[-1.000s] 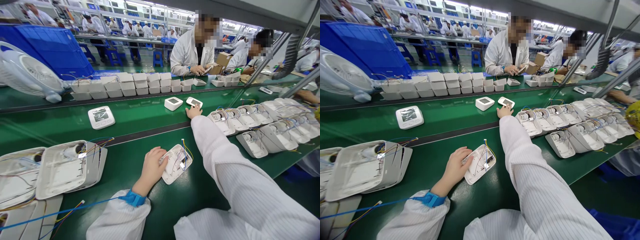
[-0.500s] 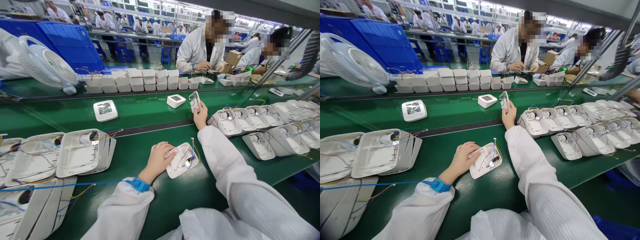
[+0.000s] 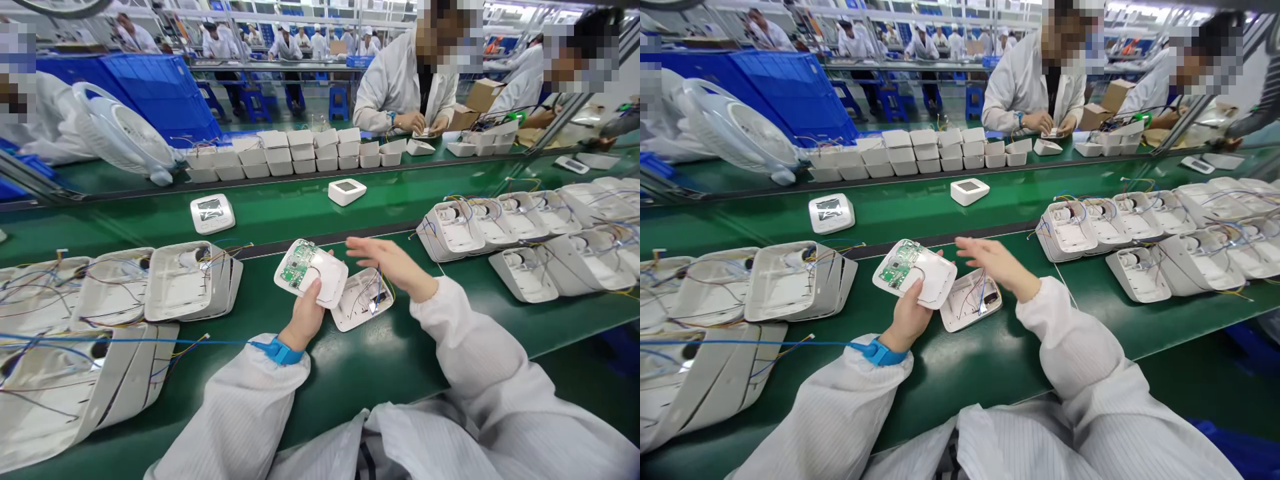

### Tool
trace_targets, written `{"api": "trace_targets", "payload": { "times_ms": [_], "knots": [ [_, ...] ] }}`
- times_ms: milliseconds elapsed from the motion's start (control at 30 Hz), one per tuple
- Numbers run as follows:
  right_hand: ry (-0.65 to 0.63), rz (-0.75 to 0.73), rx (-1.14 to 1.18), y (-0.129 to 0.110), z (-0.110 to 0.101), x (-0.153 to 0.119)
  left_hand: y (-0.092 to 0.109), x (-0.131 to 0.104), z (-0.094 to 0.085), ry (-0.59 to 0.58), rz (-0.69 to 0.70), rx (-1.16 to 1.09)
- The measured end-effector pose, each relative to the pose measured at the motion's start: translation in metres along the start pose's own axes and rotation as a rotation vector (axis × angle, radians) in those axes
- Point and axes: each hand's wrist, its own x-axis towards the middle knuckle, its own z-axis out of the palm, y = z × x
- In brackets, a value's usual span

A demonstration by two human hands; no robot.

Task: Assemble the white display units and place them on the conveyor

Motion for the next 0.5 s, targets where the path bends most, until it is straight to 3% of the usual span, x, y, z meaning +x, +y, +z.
{"api": "trace_targets", "payload": {
  "times_ms": [67, 133, 200, 300, 400, 500],
  "knots": [
    [0.056, 0.075, -0.162, -0.010, -0.024, -0.003, 0.006, -0.004, 0.007, -0.048, -0.033, -0.142],
    [-0.074, 0.168, -0.334, -0.019, -0.045, -0.009, 0.011, -0.004, 0.012, -0.035, -0.047, -0.224],
    [-0.186, 0.132, -0.406, -0.025, -0.053, -0.015, 0.014, 0.000, 0.012, -0.006, -0.081, -0.263],
    [-0.106, -0.008, -0.331, -0.023, -0.035, -0.022, 0.015, 0.004, 0.010, -0.010, -0.153, -0.282],
    [-0.064, -0.016, -0.138, -0.015, -0.005, -0.022, 0.015, 0.002, 0.009, -0.076, -0.228, -0.260],
    [-0.078, -0.006, -0.045, -0.005, 0.014, -0.020, 0.011, -0.003, 0.009, -0.109, -0.212, -0.194]
  ]
}}
